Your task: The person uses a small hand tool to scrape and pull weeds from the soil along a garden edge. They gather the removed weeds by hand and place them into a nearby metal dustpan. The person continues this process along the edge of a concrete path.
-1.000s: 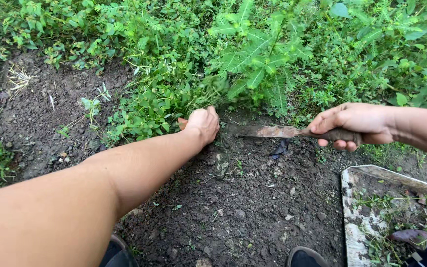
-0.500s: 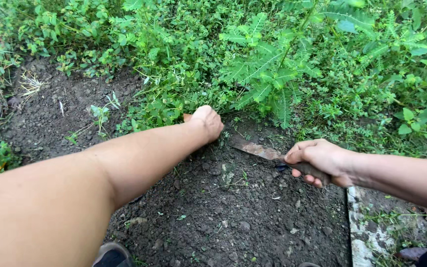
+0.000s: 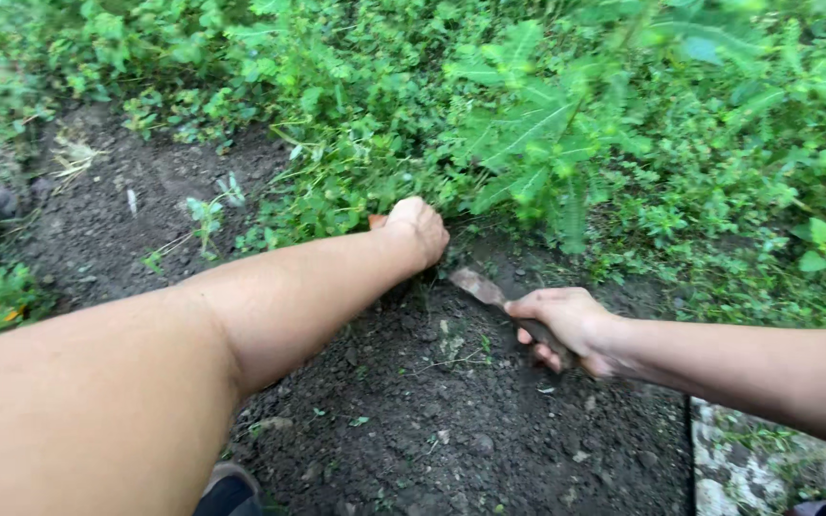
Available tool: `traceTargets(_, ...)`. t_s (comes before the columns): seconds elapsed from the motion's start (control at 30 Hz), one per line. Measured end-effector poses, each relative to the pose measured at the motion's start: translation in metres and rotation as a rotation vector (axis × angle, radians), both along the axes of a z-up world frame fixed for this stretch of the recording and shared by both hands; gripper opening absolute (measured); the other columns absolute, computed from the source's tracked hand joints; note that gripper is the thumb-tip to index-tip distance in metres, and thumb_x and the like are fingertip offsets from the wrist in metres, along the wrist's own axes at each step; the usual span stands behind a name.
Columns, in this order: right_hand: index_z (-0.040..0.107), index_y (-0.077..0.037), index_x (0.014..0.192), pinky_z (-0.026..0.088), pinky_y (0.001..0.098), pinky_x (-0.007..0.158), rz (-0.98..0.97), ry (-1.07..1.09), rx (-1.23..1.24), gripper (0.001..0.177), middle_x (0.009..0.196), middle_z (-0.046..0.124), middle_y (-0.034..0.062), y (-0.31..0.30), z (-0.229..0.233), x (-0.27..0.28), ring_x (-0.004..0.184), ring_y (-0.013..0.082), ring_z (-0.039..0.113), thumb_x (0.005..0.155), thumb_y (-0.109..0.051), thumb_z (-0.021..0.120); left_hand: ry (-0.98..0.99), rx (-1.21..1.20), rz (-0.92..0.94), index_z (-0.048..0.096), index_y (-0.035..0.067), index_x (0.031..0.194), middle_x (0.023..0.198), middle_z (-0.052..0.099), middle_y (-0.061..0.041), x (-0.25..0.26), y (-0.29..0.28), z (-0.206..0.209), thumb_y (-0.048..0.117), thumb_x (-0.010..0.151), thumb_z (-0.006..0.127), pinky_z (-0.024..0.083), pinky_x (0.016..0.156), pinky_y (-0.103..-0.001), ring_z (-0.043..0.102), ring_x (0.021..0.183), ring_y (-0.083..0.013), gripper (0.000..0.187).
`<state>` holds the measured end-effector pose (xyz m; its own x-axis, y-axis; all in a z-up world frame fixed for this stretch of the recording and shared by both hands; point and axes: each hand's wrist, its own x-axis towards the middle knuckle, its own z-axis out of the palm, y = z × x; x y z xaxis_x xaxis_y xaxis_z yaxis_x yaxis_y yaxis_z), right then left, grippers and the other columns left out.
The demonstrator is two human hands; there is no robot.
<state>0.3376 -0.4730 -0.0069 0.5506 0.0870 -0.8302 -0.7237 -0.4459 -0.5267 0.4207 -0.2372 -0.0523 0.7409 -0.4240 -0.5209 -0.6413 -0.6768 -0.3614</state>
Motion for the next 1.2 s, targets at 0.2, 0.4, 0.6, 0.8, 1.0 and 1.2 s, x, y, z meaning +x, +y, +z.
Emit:
traceTargets(0.2,0.069,-0.006,0.09,0.039,0.029,0.037,0.121,-0.056,-0.049,0.024,0.066,0.061,0.0017,0.007,-0.014,0.012,0.044,0.0117,0.05,0.095,-0.03,0.07,0.05,-0.144,0.101,0.077,0.014,0.113,0.116,0.074,-0.008,0.002,0.012,-0.009,0.02,0.091,0.067,0.059,0.083,-0.044,0.072,0.107,-0.0275,0.024)
traceTargets(0.4,0.08,-0.008,0.112,0.046,0.0305,0.042,0.265,-0.201,-0.156,0.029,0.067,0.064,0.0023,0.003,-0.014,0.015,0.045,0.0125,0.053,0.092,-0.026,0.071,0.124,-0.371,0.37,0.075,0.01,0.109,0.119,0.073,-0.012,-0.003,0.036,0.0,0.019,0.091,0.061,0.058,0.089,-0.044,0.071,0.108,-0.0295,0.025)
traceTargets(0.6,0.078,-0.014,0.119,0.056,0.0329,0.061,0.637,-0.691,-0.401,0.044,0.082,0.079,0.0096,-0.018,0.008,0.028,0.061,0.0146,0.071,0.084,-0.04,0.079,0.098,-0.537,0.436,0.072,0.003,0.101,0.11,0.073,-0.017,-0.02,0.049,0.022,0.025,0.093,0.06,0.058,0.086,-0.047,0.072,0.1,-0.0332,0.026)
traceTargets(0.8,0.077,-0.018,0.118,0.06,0.0383,0.068,0.816,-0.78,-0.596,0.046,0.081,0.079,0.0151,-0.035,0.038,0.025,0.064,0.0251,0.077,0.085,-0.049,0.077,0.086,-0.607,0.406,0.069,0.003,0.109,0.105,0.072,-0.019,-0.046,0.046,0.037,0.03,0.095,0.061,0.057,0.085,-0.049,0.072,0.098,-0.0348,0.031)
traceTargets(1.0,0.077,-0.018,0.117,0.061,0.0385,0.064,0.865,-0.957,-0.512,0.046,0.084,0.079,0.011,-0.05,0.059,0.014,0.063,0.0266,0.077,0.083,-0.048,0.077,0.214,-0.835,0.54,0.074,0.012,0.114,0.086,0.072,-0.015,-0.057,0.036,0.068,0.038,0.095,0.062,0.056,0.073,-0.044,0.065,0.075,-0.0262,0.035)
traceTargets(1.2,0.078,-0.013,0.107,0.061,0.0407,0.067,1.01,-1.338,-0.402,0.038,0.093,0.079,0.0087,-0.065,0.071,0.02,0.075,0.0288,0.075,0.083,-0.041,0.073,0.061,-1.072,0.928,0.072,0.013,0.118,0.078,0.066,-0.008,-0.036,0.108,0.116,0.035,0.097,0.057,0.052,0.055,-0.032,0.048,0.056,-0.0092,0.034)
